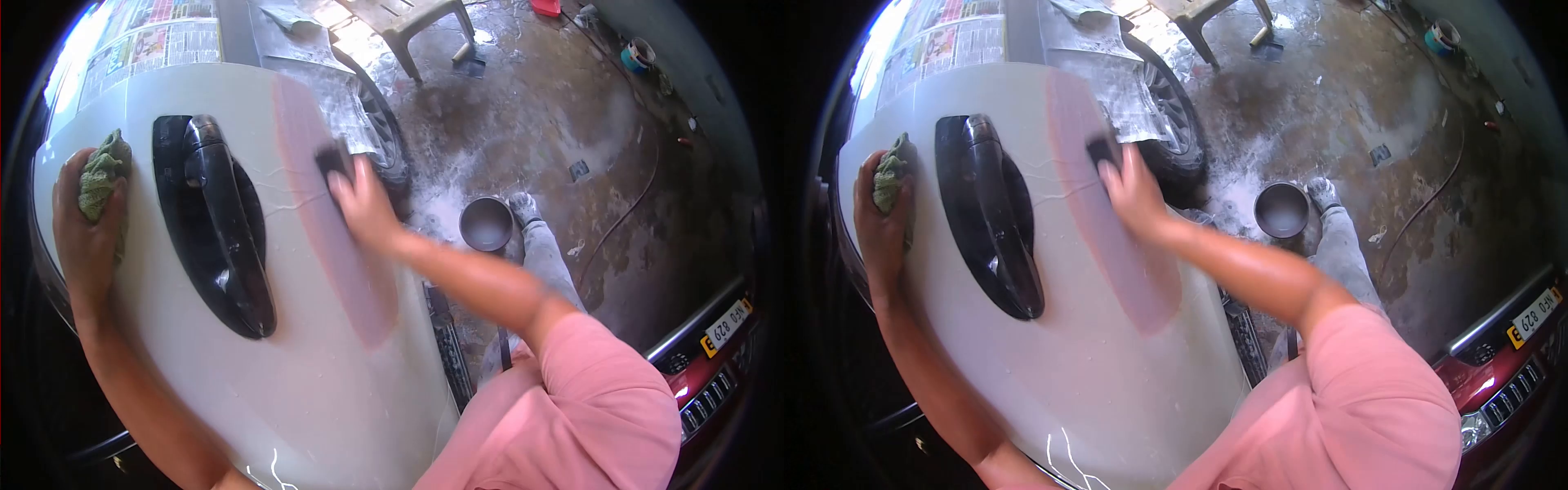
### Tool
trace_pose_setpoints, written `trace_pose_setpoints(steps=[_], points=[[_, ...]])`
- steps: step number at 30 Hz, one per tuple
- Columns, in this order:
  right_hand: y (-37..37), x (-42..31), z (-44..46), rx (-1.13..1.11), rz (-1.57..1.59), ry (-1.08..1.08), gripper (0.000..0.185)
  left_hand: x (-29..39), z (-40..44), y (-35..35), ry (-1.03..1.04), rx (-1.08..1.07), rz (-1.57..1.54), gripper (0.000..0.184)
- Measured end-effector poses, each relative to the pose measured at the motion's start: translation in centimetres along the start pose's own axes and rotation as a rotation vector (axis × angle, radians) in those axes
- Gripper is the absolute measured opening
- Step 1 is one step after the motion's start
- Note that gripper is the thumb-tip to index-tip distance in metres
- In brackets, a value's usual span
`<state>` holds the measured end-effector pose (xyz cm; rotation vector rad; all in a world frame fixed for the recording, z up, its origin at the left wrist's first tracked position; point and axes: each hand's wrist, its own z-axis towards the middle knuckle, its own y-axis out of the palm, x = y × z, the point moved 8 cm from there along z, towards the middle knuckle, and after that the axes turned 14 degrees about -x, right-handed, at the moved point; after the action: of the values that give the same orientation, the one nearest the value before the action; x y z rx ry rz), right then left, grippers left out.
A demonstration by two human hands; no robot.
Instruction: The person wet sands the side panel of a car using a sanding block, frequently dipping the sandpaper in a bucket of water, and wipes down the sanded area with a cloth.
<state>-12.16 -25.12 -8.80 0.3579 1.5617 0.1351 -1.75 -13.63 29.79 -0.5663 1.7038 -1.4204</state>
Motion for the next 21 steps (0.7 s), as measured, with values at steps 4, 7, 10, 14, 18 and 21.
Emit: trace_pose_setpoints(steps=[4,7,10,14,18,21], points=[[-1.9,0.1,12.1,0.033,-0.078,-0.012,0.044,-0.2,0.0,-0.1,-0.008,-0.007,-0.019,0.045],[-0.9,-1.0,6.1,0.020,-0.076,-0.050,0.039,-0.1,0.0,-0.2,0.001,0.004,0.044,0.044],[1.2,-1.3,-7.6,-0.040,-0.053,-0.006,0.040,0.6,0.1,-0.3,0.001,0.002,0.065,0.042],[1.8,0.6,-8.6,-0.089,0.012,0.094,0.045,-0.3,0.0,-0.1,-0.051,-0.058,0.002,0.043],[-1.2,-0.2,10.2,0.003,-0.009,0.017,0.042,0.3,0.0,-0.3,-0.026,-0.057,-0.050,0.040],[-3.1,-0.5,18.6,0.004,0.047,0.043,0.042,2.1,0.3,-0.6,0.030,-0.040,-0.064,0.038]])
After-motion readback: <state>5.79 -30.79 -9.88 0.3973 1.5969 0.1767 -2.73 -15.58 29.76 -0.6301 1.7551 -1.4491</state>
